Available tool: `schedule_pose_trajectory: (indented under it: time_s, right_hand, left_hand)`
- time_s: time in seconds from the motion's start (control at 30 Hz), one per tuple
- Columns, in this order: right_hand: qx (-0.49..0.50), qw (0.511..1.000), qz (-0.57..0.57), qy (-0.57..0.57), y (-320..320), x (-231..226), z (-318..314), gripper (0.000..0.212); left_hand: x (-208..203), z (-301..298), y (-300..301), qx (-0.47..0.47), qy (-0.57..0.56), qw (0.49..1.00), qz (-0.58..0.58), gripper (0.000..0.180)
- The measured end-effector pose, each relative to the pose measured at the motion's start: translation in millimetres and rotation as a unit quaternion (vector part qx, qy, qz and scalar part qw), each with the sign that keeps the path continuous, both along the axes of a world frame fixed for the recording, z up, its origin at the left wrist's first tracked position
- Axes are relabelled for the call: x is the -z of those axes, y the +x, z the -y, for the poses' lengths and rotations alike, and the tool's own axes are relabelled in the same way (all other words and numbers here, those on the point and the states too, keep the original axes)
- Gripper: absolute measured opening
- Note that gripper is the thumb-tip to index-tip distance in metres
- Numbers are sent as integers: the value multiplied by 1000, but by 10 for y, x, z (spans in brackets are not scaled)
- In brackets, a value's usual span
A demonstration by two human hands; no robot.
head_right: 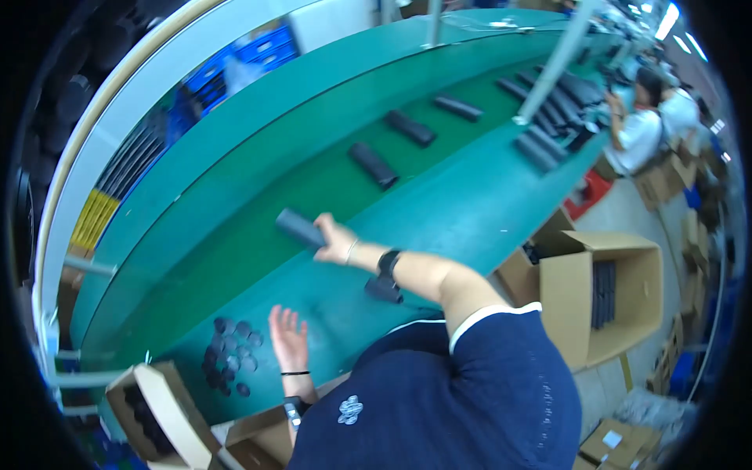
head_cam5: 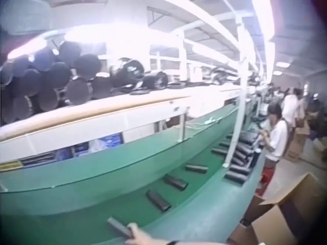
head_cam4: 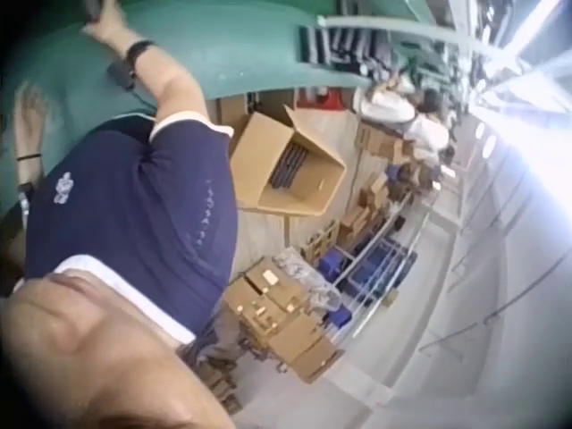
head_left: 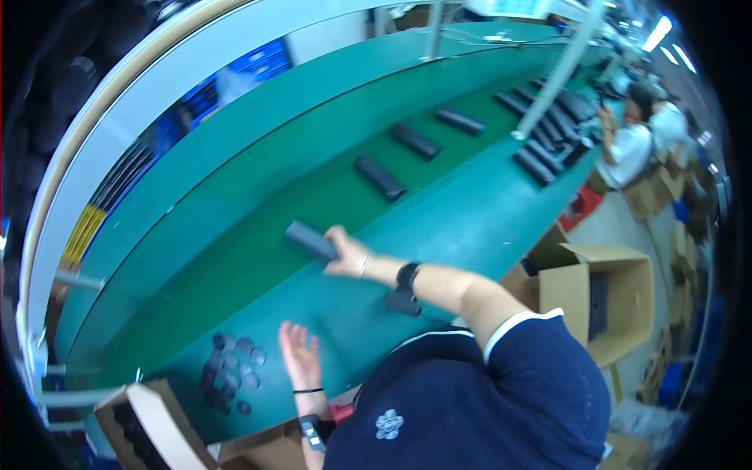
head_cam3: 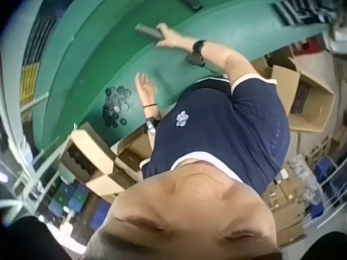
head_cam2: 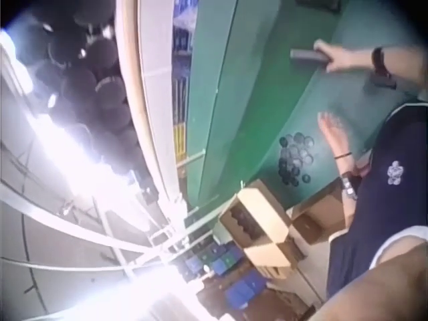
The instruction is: The person caps black cylinders by hand, places them into a cardboard box, and covers them with newspaper before moving the box aside to begin a new one.
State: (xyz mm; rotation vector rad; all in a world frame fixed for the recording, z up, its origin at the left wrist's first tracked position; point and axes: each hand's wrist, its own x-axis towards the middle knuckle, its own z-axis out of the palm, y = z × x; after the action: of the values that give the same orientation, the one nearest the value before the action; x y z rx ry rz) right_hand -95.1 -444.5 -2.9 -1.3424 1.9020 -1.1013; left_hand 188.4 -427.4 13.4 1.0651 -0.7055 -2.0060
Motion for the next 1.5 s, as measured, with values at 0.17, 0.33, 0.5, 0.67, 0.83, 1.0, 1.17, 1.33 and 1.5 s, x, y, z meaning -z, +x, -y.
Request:
schedule_pose_trajectory:
  time_s: [0.17, 0.33, 0.5, 0.67, 0.83, 1.0, 1.17, 1.33, 1.5]
  right_hand:
    - [128, 964, -182, 148, -665, 226, 596, 65]
    - [167, 939, -294, 56, -608, 304, 543, 63]
    - [80, 987, -124, -57, -241, 356, -474, 44]
    - [151, 983, -37, 96, -70, 123, -2936, 24]
    - [233, 931, 20, 280, 303, 184, -4743, 32]
    - [243, 915, 59, 316, 637, 150, -6063, 40]
    - [334, 892, 97, 289, 1035, 148, -7579, 45]
    - [378, 870, 64, 309, 1506, 165, -9025, 47]
    - [477, 820, 105, 297, 1414, -606, -9988, 47]
  left_hand:
    - [226, -358, 364, -34, 83, 996, 14, 36]
    - [267, -492, 657, -42, 111, 991, 64, 28]
    - [294, -380, 369, 86, 119, 988, 57, 24]
    - [27, -449, -484, 267, 66, 960, 45, 23]
    - [-96, -967, -920, 314, 59, 947, 26, 22]
    - [-86, -2113, -1409, 455, 83, 886, 40, 22]
    - [-161, -4021, -2061, 608, 105, 786, 45, 19]
    - [-240, -6127, -2427, 779, 137, 612, 11, 19]
    - [-418, -7692, -2589, 849, 217, 482, 7, 16]
